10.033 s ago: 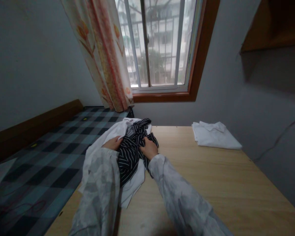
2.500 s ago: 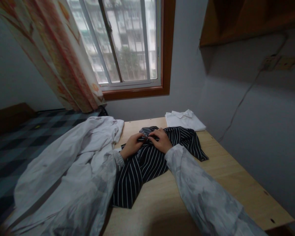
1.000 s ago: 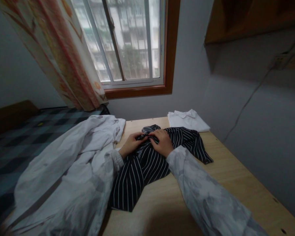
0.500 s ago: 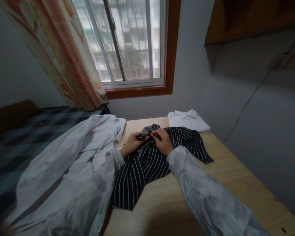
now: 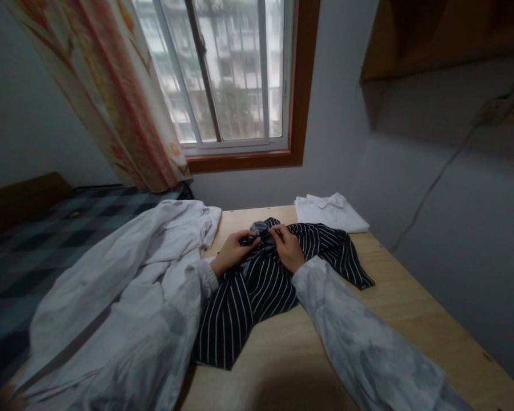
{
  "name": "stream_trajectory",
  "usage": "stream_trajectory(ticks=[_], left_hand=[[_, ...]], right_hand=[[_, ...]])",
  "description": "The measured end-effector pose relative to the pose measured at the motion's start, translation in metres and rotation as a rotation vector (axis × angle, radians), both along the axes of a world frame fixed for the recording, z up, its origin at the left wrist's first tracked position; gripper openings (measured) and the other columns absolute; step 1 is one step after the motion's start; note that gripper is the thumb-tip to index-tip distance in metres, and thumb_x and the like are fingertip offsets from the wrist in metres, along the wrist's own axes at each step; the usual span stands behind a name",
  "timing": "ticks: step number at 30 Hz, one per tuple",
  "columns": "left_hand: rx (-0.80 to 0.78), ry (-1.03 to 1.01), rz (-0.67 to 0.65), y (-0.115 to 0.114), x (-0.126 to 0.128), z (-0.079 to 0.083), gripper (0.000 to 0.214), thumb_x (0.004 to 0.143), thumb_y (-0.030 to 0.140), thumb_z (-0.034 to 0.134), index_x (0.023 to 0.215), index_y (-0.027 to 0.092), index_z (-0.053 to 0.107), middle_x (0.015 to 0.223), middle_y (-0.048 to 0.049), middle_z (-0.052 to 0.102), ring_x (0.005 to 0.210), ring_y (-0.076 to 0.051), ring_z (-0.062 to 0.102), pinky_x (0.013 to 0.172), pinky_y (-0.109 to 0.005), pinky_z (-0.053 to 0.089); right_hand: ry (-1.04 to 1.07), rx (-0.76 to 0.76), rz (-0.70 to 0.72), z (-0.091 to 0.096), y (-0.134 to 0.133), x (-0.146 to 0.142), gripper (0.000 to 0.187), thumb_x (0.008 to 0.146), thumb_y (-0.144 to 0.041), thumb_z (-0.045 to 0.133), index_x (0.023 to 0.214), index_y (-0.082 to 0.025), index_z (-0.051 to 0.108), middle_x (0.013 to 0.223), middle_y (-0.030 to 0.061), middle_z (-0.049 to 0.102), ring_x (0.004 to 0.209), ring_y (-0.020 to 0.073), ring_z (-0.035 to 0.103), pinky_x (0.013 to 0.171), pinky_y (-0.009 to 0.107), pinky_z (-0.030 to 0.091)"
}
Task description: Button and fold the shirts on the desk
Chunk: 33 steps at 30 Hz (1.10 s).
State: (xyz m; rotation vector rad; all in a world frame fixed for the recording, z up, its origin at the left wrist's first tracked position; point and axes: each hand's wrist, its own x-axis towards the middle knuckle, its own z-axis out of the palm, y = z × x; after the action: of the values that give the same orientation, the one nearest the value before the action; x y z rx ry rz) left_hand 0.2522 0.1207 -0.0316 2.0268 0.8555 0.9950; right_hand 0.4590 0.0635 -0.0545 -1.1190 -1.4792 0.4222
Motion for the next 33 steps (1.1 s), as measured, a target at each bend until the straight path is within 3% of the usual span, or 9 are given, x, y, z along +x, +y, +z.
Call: stream_trajectory(ticks=[6, 12, 15, 20, 29, 33], left_hand=[[-0.027, -0.039, -0.055, 0.001, -0.001, -0.002, 0.031, 0.094, 0.044, 0.072, 0.101, 0.014, 0.079, 0.096, -0.008, 0.08, 0.089, -0.022, 0.07, 0.086, -0.035, 0.054], [-0.006, -0.029, -0.056, 0.003, 0.0, -0.003, 0.03, 0.095, 0.043, 0.072, 0.103, 0.015, 0.079, 0.101, -0.0087, 0.081, 0.094, -0.023, 0.071, 0.091, -0.036, 0.054], [0.001, -0.027, -0.059, 0.003, 0.001, -0.003, 0.03, 0.095, 0.043, 0.072, 0.104, 0.015, 0.078, 0.102, -0.0088, 0.08, 0.096, -0.024, 0.071, 0.092, -0.036, 0.054], [0.005, -0.029, -0.082, 0.003, 0.002, -0.005, 0.027, 0.098, 0.041, 0.067, 0.1, 0.015, 0.073, 0.096, -0.0064, 0.076, 0.092, -0.022, 0.067, 0.088, -0.034, 0.052], [0.026, 0.033, -0.137, 0.006, 0.001, -0.013, 0.018, 0.097, 0.028, 0.058, 0.103, 0.017, 0.071, 0.101, -0.007, 0.075, 0.095, -0.022, 0.066, 0.091, -0.036, 0.051], [0.015, 0.016, -0.139, 0.009, 0.001, -0.015, 0.021, 0.097, 0.03, 0.059, 0.107, 0.017, 0.072, 0.105, -0.0079, 0.076, 0.098, -0.024, 0.067, 0.093, -0.036, 0.051]], right_hand=[[-0.038, 0.054, 0.159, -0.001, 0.003, -0.004, 0.02, 0.096, -0.04, 0.073, 0.109, -0.025, 0.076, 0.112, 0.0062, 0.079, 0.111, 0.0259, 0.073, 0.106, 0.043, 0.053], [-0.098, 0.07, 0.15, -0.002, 0.004, -0.003, 0.025, 0.093, -0.038, 0.08, 0.114, -0.024, 0.08, 0.098, 0.0053, 0.076, 0.091, 0.0227, 0.07, 0.09, 0.039, 0.056], [-0.117, 0.11, 0.099, -0.001, 0.003, -0.003, 0.021, 0.095, -0.037, 0.077, 0.11, -0.024, 0.081, 0.092, 0.0052, 0.075, 0.086, 0.0224, 0.07, 0.084, 0.037, 0.056], [-0.071, 0.121, 0.052, -0.001, 0.003, -0.003, 0.019, 0.101, -0.038, 0.068, 0.101, -0.024, 0.08, 0.097, 0.0069, 0.077, 0.094, 0.0247, 0.073, 0.089, 0.039, 0.056], [-0.055, 0.046, 0.12, -0.003, 0.005, -0.003, 0.027, 0.105, -0.042, 0.059, 0.106, -0.024, 0.08, 0.109, 0.0075, 0.08, 0.106, 0.0258, 0.074, 0.099, 0.041, 0.056], [-0.075, 0.059, 0.15, -0.003, 0.003, -0.004, 0.022, 0.101, -0.038, 0.065, 0.112, -0.025, 0.08, 0.114, 0.0073, 0.081, 0.109, 0.0263, 0.074, 0.102, 0.042, 0.056]])
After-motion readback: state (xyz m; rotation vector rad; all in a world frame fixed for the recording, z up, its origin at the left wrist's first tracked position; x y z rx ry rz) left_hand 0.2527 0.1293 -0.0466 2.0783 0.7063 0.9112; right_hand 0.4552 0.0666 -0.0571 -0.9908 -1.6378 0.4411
